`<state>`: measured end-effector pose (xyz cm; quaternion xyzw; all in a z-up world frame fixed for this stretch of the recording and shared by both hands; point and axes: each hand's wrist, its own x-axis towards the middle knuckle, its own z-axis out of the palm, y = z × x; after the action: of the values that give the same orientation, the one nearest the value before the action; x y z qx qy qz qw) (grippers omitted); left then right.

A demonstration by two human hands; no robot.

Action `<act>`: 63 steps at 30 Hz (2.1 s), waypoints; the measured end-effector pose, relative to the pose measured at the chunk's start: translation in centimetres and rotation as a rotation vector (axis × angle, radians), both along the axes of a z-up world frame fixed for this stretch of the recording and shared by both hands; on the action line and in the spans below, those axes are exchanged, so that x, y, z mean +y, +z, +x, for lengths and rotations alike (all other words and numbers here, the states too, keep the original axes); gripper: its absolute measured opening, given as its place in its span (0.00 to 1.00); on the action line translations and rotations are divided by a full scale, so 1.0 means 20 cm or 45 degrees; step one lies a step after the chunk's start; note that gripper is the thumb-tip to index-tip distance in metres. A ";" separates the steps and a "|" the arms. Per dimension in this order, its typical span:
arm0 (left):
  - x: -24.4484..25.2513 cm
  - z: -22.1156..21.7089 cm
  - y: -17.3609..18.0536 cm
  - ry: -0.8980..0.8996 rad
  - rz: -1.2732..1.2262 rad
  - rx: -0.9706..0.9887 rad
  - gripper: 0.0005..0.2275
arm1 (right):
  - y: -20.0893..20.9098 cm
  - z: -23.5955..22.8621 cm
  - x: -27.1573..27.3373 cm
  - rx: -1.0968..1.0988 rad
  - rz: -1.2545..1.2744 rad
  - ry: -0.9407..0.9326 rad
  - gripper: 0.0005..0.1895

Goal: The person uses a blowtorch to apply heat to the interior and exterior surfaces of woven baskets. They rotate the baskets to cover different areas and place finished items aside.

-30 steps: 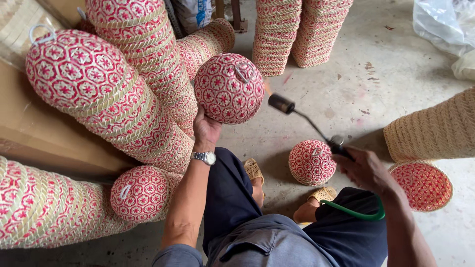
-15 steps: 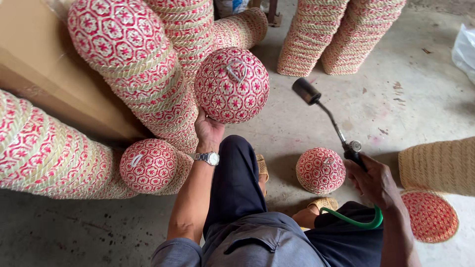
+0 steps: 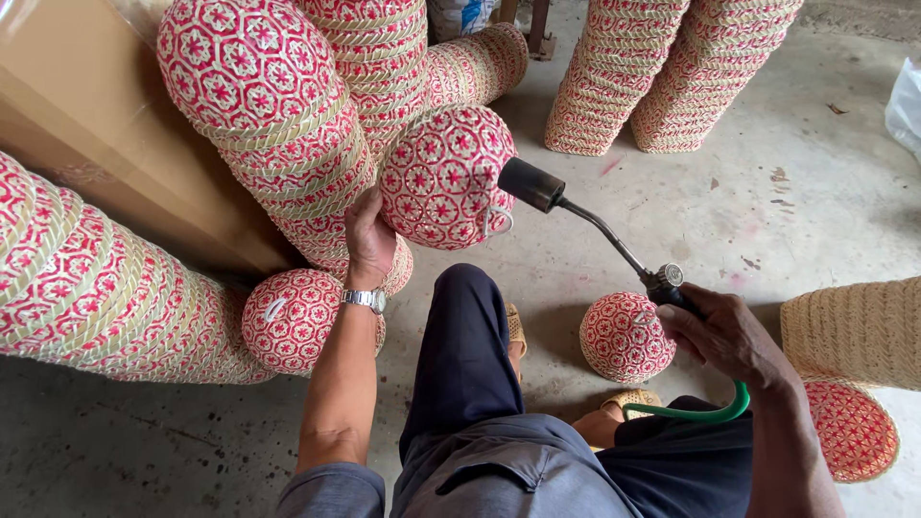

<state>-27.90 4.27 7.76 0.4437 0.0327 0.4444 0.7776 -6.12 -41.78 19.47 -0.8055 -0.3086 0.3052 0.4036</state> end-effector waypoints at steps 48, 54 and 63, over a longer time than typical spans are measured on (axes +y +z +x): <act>-0.13 -1.26 -1.10 1.775 0.399 1.694 0.44 | -0.42 0.06 -0.19 -0.043 0.048 -0.468 0.16; -0.37 -0.90 -0.60 1.578 0.882 1.566 0.37 | -0.34 0.04 -0.26 0.050 0.201 -0.636 0.14; -0.96 0.25 -0.28 -0.029 1.226 1.039 0.17 | -0.49 0.26 -0.34 0.168 0.415 -0.785 0.12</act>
<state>-22.85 -14.98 2.09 0.8780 0.1183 0.1960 0.4203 -1.00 -48.55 9.64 -0.7644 -0.0688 0.1671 0.6189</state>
